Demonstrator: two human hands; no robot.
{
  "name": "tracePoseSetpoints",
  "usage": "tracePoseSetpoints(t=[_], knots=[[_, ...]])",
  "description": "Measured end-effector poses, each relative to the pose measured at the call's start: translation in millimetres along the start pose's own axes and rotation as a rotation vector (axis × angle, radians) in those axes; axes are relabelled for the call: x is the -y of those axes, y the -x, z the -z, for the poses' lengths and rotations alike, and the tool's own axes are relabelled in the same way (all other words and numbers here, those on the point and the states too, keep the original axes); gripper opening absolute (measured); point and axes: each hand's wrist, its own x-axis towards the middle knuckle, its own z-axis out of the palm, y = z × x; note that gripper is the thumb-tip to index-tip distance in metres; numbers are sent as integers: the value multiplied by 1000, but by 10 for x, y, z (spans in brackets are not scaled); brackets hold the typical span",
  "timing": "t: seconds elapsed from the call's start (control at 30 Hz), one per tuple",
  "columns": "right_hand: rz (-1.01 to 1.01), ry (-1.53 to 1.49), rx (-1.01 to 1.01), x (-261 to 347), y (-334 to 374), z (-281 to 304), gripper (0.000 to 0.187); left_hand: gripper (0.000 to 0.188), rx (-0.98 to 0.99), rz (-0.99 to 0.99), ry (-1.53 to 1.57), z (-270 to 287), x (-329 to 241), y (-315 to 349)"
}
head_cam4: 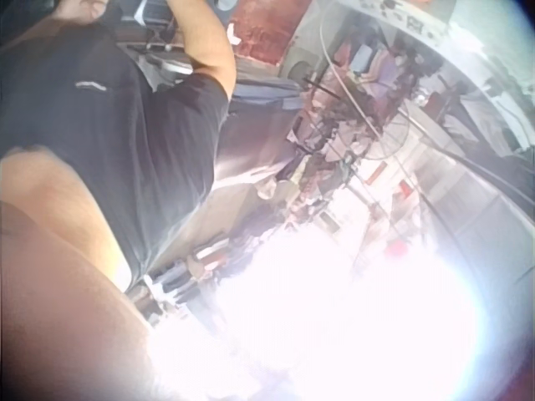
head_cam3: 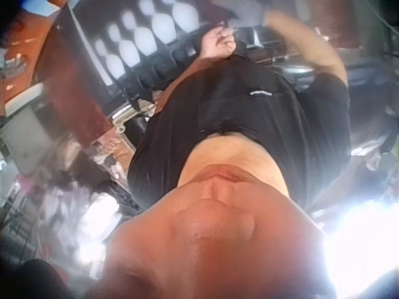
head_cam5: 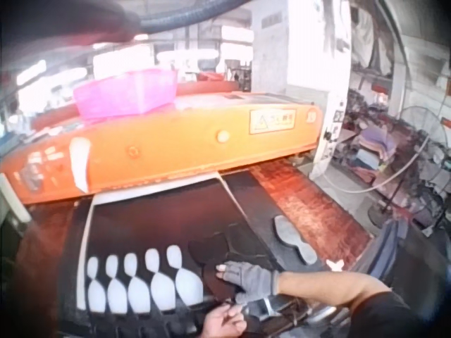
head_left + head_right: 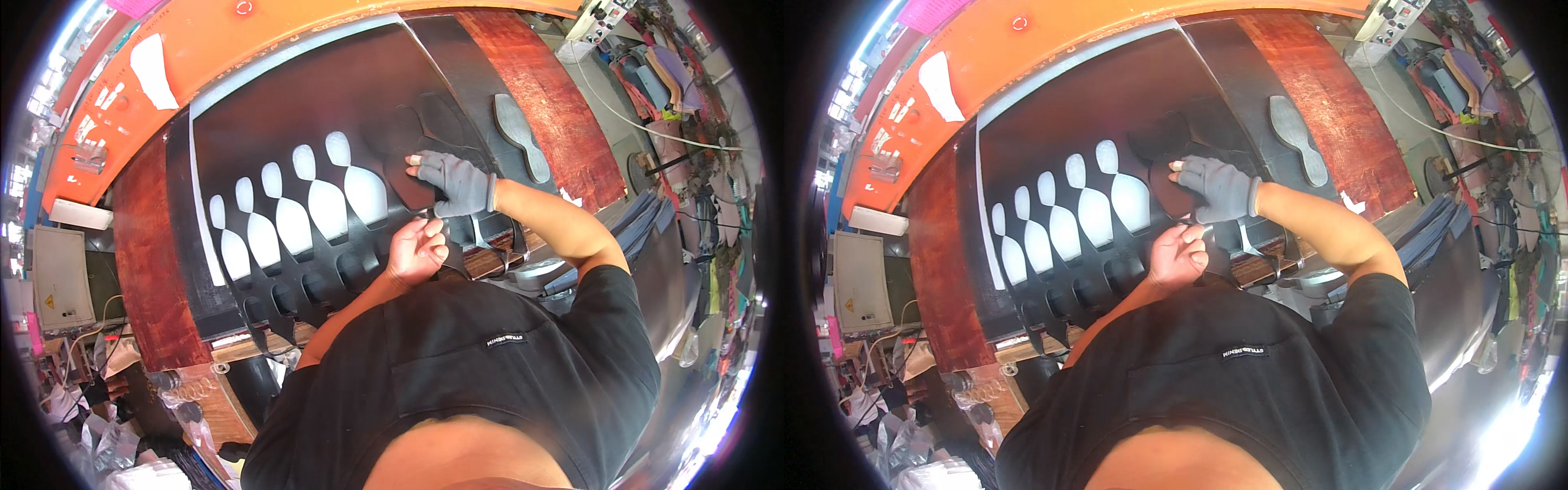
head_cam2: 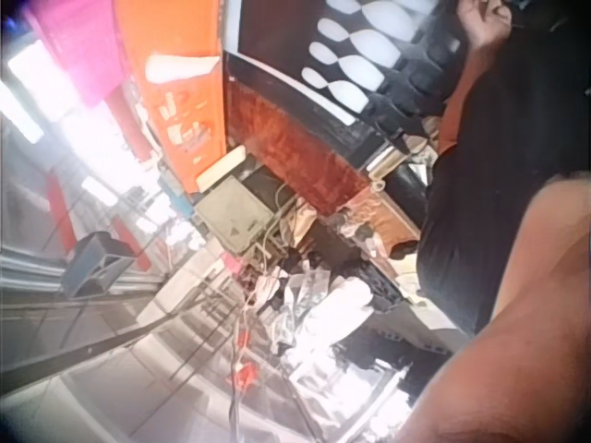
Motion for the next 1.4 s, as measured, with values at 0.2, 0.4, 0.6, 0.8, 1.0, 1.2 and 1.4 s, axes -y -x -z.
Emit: tracePoseSetpoints(t=[0.2, 0.4, 0.6, 0.8, 1.0, 1.2, 1.4], knots=[[186, 113, -110, -158, -342, 170, 37, 28, -73, -82, -99, -44, 25, 33], [-475, -509, -512, -330, -844, 1053, 33, 22, -273, -58, -185, -119, -8, 72], [88, 117, -480, -381, -306, 980, 36, 41, -613, 88, -557, -297, 68, 344], [130, 205, -148, -453, 308, 157, 49, 36, -442, 345, -460, -320, 281, 96], [188, 114, -101, -587, 333, 187, 62, 14, -276, -106, -17, -5, 422, -507], [167, 102, -54, -607, 334, 247, 61, 17, 66, -116, 20, 119, 403, -581], [237, 178, -295, -679, -58, 407, 42, 27, -49, -218, -156, 63, 432, -597]])
